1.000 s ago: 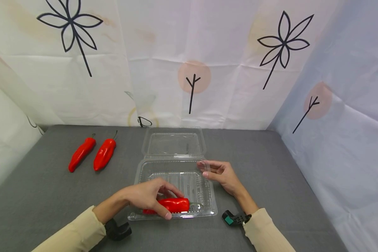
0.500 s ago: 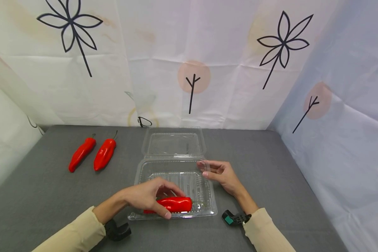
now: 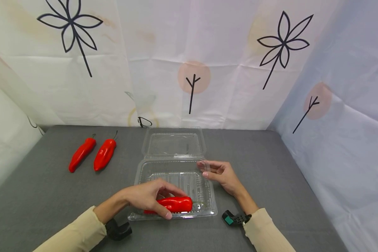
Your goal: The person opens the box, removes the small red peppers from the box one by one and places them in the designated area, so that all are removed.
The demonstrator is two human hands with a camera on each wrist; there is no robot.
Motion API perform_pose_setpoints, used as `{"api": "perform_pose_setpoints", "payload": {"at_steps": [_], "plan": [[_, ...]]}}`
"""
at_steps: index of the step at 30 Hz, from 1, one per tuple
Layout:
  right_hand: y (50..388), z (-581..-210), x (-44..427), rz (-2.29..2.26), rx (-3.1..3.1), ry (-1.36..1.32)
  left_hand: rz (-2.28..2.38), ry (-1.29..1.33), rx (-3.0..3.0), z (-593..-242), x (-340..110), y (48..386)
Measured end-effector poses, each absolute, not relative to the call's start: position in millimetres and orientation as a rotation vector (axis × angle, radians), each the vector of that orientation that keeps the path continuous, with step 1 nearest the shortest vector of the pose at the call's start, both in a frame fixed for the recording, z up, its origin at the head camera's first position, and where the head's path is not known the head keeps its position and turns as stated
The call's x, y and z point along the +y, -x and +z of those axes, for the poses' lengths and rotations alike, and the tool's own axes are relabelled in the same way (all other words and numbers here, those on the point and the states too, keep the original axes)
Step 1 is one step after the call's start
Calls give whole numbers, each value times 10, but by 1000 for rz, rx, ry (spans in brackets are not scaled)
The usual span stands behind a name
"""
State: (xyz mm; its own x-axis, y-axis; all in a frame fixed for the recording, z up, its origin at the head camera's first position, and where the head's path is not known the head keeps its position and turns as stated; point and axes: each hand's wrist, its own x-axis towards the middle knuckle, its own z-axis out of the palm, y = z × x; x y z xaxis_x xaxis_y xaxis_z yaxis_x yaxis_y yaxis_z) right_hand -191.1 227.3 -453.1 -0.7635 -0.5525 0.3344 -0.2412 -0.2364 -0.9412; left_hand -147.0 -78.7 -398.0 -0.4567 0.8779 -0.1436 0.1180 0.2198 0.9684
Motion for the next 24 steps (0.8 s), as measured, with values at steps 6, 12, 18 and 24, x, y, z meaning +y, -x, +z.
{"api": "perform_pose_setpoints", "payload": {"at_steps": [6, 12, 18, 24], "plan": [[1908, -4527, 2276, -2099, 1792, 952, 1311, -946, 1781, -3975, -786, 1460], [1901, -4526, 2285, -2086, 1830, 873, 1342, -1002, 1797, -3971, -799, 1449], [1901, -4530, 2277, -2086, 1832, 858, 1408, -990, 1798, -3950, -855, 1448], [1905, -4532, 2273, -2105, 1802, 885, 1503, -949, 1845, -3898, -935, 1452]]}}
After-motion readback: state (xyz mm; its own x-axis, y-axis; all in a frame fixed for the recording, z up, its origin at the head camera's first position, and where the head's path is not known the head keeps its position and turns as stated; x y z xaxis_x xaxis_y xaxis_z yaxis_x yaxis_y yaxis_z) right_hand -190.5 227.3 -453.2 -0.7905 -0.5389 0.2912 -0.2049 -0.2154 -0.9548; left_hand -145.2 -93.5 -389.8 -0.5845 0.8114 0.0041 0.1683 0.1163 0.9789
